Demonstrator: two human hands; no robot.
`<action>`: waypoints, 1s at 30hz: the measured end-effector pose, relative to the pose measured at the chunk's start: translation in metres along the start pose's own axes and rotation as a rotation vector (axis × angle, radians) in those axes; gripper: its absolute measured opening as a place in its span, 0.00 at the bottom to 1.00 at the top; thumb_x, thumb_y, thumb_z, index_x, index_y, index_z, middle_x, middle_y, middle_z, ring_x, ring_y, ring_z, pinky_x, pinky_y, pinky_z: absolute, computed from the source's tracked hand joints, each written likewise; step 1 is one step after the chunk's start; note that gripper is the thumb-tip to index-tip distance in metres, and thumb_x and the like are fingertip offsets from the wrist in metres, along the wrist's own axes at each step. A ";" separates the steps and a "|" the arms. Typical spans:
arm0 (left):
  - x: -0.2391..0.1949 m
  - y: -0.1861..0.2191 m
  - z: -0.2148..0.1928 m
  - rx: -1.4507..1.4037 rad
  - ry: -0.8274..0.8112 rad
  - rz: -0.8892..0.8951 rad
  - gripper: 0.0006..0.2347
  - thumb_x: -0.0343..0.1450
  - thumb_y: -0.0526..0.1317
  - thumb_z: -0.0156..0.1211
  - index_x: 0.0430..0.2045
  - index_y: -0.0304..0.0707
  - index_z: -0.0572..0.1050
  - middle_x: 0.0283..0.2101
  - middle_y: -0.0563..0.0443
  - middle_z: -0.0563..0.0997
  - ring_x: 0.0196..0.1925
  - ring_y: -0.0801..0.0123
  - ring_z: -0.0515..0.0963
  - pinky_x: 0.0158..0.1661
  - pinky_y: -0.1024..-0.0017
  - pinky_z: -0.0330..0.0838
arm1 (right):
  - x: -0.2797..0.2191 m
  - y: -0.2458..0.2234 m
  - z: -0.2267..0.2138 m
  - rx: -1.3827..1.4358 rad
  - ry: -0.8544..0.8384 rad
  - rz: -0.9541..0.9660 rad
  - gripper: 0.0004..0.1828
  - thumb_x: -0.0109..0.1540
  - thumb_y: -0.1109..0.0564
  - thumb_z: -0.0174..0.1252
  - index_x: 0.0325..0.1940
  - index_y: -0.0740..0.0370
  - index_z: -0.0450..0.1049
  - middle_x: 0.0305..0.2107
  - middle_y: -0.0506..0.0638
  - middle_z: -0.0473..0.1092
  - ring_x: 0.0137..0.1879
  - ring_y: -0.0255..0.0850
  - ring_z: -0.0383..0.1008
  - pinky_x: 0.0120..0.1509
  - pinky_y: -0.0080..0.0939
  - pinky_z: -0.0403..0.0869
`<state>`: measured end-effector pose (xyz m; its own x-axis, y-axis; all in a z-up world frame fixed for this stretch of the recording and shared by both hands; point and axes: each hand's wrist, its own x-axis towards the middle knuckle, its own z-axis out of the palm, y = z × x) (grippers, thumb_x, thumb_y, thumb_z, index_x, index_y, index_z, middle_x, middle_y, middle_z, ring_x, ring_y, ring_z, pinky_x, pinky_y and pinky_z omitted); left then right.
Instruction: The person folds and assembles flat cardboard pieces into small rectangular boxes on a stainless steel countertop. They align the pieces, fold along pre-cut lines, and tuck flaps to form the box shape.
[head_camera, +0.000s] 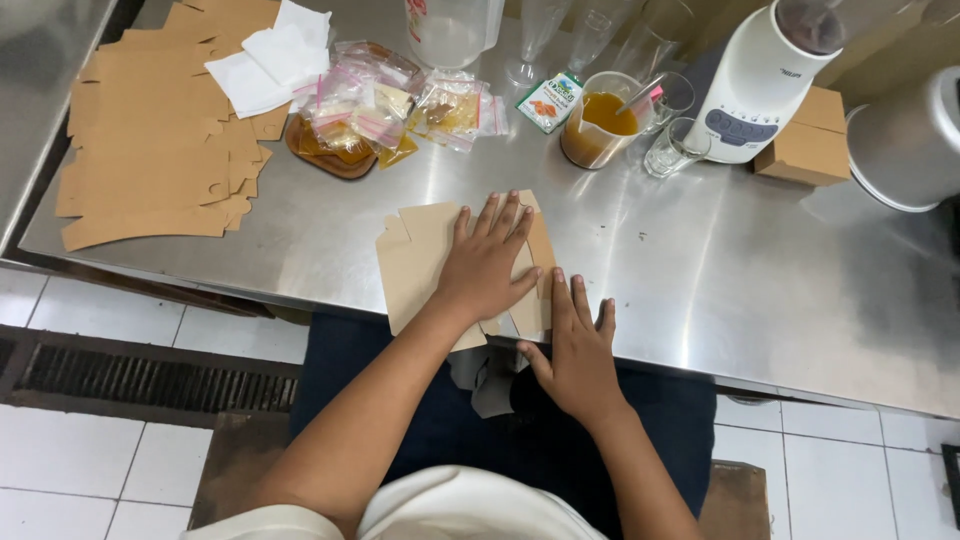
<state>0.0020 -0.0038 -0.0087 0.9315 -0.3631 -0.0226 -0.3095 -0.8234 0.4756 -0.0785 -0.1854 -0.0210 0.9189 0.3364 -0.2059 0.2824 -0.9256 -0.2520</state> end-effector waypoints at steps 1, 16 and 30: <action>-0.001 0.000 0.000 0.001 0.000 0.000 0.31 0.74 0.53 0.49 0.71 0.35 0.56 0.77 0.35 0.50 0.79 0.44 0.44 0.70 0.39 0.31 | -0.005 -0.001 0.000 0.001 0.001 -0.001 0.51 0.68 0.28 0.39 0.82 0.62 0.33 0.79 0.53 0.37 0.83 0.54 0.32 0.78 0.74 0.32; -0.008 0.005 -0.010 0.040 -0.041 0.031 0.33 0.73 0.58 0.50 0.71 0.39 0.58 0.76 0.35 0.52 0.78 0.41 0.45 0.69 0.34 0.34 | -0.012 -0.001 -0.015 0.077 0.008 0.024 0.47 0.67 0.29 0.39 0.80 0.61 0.42 0.77 0.51 0.47 0.82 0.53 0.38 0.78 0.74 0.30; 0.000 -0.001 0.000 0.049 -0.025 0.033 0.40 0.64 0.60 0.57 0.72 0.44 0.58 0.77 0.41 0.52 0.78 0.41 0.45 0.69 0.35 0.35 | 0.052 0.005 -0.037 0.169 0.044 0.020 0.39 0.71 0.33 0.34 0.79 0.58 0.51 0.72 0.56 0.58 0.82 0.54 0.43 0.78 0.75 0.28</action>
<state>0.0023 -0.0032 -0.0093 0.9159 -0.4004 -0.0295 -0.3493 -0.8310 0.4330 -0.0193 -0.1789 0.0022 0.9360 0.3070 -0.1720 0.2172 -0.8885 -0.4041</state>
